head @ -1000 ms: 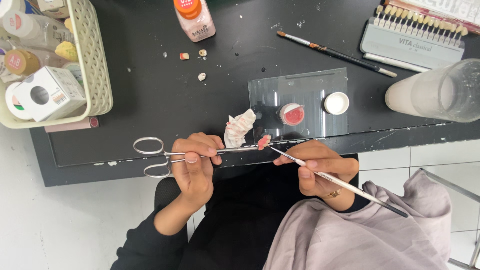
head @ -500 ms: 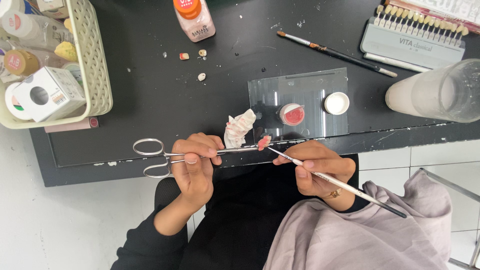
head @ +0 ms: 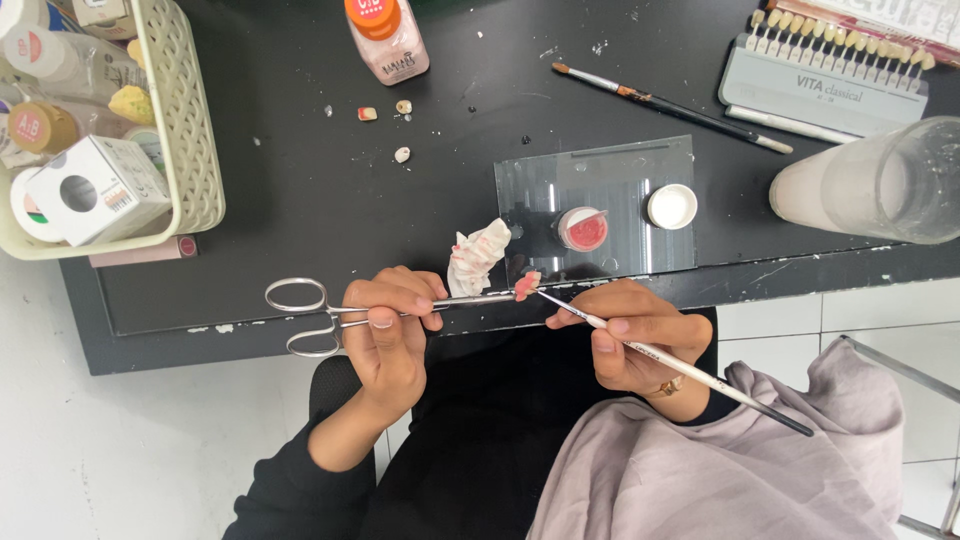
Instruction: The person holds a partial denture with forceps in one hand and uses a fine brush in the other hand to apply pink ceramic/acrylic material onto the denture teeth, dipping the brush into a small dish of pink material and working over the denture surface.
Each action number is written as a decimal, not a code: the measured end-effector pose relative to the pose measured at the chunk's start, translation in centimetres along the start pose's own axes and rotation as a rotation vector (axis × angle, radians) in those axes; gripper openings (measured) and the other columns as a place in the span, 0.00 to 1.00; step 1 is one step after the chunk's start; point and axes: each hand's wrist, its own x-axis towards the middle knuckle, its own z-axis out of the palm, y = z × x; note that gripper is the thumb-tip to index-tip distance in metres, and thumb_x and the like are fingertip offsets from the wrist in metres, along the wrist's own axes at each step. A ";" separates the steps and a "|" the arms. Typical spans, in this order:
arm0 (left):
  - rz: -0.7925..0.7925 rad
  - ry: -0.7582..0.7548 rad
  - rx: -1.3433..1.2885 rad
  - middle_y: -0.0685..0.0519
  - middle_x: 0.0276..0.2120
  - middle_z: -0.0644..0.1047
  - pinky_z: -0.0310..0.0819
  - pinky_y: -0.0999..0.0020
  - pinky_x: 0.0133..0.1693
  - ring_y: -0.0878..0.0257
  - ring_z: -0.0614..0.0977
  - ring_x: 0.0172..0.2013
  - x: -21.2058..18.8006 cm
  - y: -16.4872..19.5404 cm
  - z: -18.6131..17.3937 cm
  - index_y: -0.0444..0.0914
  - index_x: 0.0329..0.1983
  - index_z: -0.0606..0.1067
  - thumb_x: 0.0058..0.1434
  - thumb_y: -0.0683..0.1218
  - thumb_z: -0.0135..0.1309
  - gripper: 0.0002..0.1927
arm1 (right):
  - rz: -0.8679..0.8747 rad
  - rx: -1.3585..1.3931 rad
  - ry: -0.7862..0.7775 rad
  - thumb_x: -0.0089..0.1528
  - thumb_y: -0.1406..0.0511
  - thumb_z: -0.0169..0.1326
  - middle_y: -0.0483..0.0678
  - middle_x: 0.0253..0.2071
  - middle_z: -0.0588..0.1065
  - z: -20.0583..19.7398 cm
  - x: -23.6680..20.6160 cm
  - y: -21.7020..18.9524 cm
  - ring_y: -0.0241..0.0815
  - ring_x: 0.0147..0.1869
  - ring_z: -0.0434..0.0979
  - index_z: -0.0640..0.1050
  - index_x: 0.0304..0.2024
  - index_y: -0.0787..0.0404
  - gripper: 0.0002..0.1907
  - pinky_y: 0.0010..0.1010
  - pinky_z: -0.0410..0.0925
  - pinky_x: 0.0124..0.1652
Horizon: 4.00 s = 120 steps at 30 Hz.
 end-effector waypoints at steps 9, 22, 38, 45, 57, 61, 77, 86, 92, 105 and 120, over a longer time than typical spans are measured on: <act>0.000 0.000 0.001 0.51 0.35 0.72 0.75 0.61 0.47 0.65 0.73 0.31 0.0 0.1 0.0 0.38 0.46 0.68 0.81 0.53 0.37 0.16 | 0.008 -0.025 0.008 0.68 0.73 0.48 0.61 0.33 0.76 0.0 0.1 -0.2 0.49 0.33 0.84 0.60 0.50 0.64 0.11 0.38 0.83 0.32; -0.033 0.035 -0.043 0.51 0.36 0.72 0.75 0.61 0.48 0.67 0.72 0.29 -0.3 0.0 0.0 0.38 0.47 0.67 0.81 0.53 0.38 0.15 | -0.040 -0.011 0.075 0.67 0.72 0.48 0.61 0.32 0.76 0.1 -0.3 0.1 0.49 0.29 0.83 0.60 0.48 0.64 0.11 0.39 0.79 0.30; -0.063 0.036 -0.053 0.51 0.37 0.72 0.75 0.60 0.49 0.67 0.72 0.30 0.6 0.2 0.8 0.37 0.48 0.66 0.81 0.54 0.39 0.15 | -0.025 -0.041 -0.048 0.67 0.74 0.50 0.59 0.35 0.78 -1.3 1.0 -0.2 0.51 0.36 0.86 0.64 0.52 0.64 0.13 0.39 0.83 0.34; -0.064 0.041 -0.053 0.51 0.37 0.71 0.75 0.61 0.49 0.66 0.72 0.32 0.6 0.2 0.8 0.37 0.47 0.66 0.81 0.54 0.39 0.15 | -0.010 -0.060 -0.057 0.67 0.73 0.51 0.58 0.35 0.79 -1.4 0.9 -0.3 0.51 0.37 0.86 0.66 0.52 0.62 0.13 0.37 0.81 0.34; -0.065 0.035 -0.046 0.51 0.36 0.71 0.75 0.61 0.49 0.67 0.72 0.30 0.7 0.3 0.9 0.37 0.47 0.67 0.81 0.54 0.40 0.15 | -0.008 -0.016 -0.058 0.67 0.74 0.51 0.58 0.36 0.79 -1.4 0.9 -0.3 0.52 0.37 0.86 0.67 0.53 0.63 0.13 0.39 0.82 0.35; -0.058 0.031 -0.036 0.52 0.35 0.71 0.75 0.60 0.49 0.67 0.72 0.29 0.7 0.2 0.9 0.37 0.47 0.67 0.81 0.54 0.39 0.16 | -0.005 -0.026 -0.057 0.67 0.74 0.51 0.58 0.36 0.78 -1.3 0.8 -0.2 0.52 0.37 0.86 0.67 0.52 0.64 0.13 0.38 0.82 0.35; -0.062 0.032 -0.049 0.51 0.36 0.71 0.75 0.61 0.49 0.66 0.72 0.32 0.6 0.2 0.8 0.37 0.47 0.67 0.81 0.54 0.39 0.15 | -0.073 0.035 -0.012 0.68 0.74 0.50 0.60 0.36 0.77 -1.1 1.0 0.2 0.51 0.35 0.86 0.64 0.51 0.65 0.12 0.42 0.80 0.35; -0.059 0.034 -0.043 0.52 0.36 0.71 0.75 0.60 0.49 0.66 0.72 0.32 0.6 0.2 0.9 0.37 0.47 0.66 0.81 0.54 0.39 0.15 | -0.040 0.010 -0.030 0.67 0.73 0.49 0.60 0.34 0.77 -1.1 1.0 -0.1 0.53 0.33 0.85 0.63 0.51 0.64 0.12 0.42 0.82 0.32; -0.064 0.037 -0.046 0.51 0.36 0.71 0.75 0.60 0.49 0.66 0.72 0.32 0.5 0.2 0.9 0.37 0.47 0.66 0.81 0.54 0.39 0.15 | -0.033 0.000 -0.022 0.68 0.73 0.49 0.59 0.34 0.77 -1.1 0.9 -0.1 0.52 0.34 0.85 0.61 0.51 0.64 0.12 0.42 0.81 0.34; -0.062 0.035 -0.049 0.52 0.37 0.72 0.75 0.60 0.50 0.66 0.73 0.31 0.4 0.1 0.8 0.37 0.47 0.66 0.81 0.53 0.39 0.15 | -0.017 0.003 -0.039 0.67 0.73 0.50 0.61 0.31 0.76 -1.1 0.8 -0.1 0.53 0.33 0.85 0.64 0.50 0.64 0.11 0.41 0.83 0.33; -0.061 0.033 -0.053 0.52 0.36 0.72 0.75 0.60 0.49 0.66 0.73 0.32 0.7 0.1 0.8 0.37 0.47 0.66 0.81 0.54 0.39 0.15 | 0.024 -0.001 -0.029 0.68 0.72 0.50 0.61 0.34 0.77 -1.1 1.1 -0.5 0.52 0.35 0.85 0.64 0.51 0.64 0.11 0.40 0.83 0.34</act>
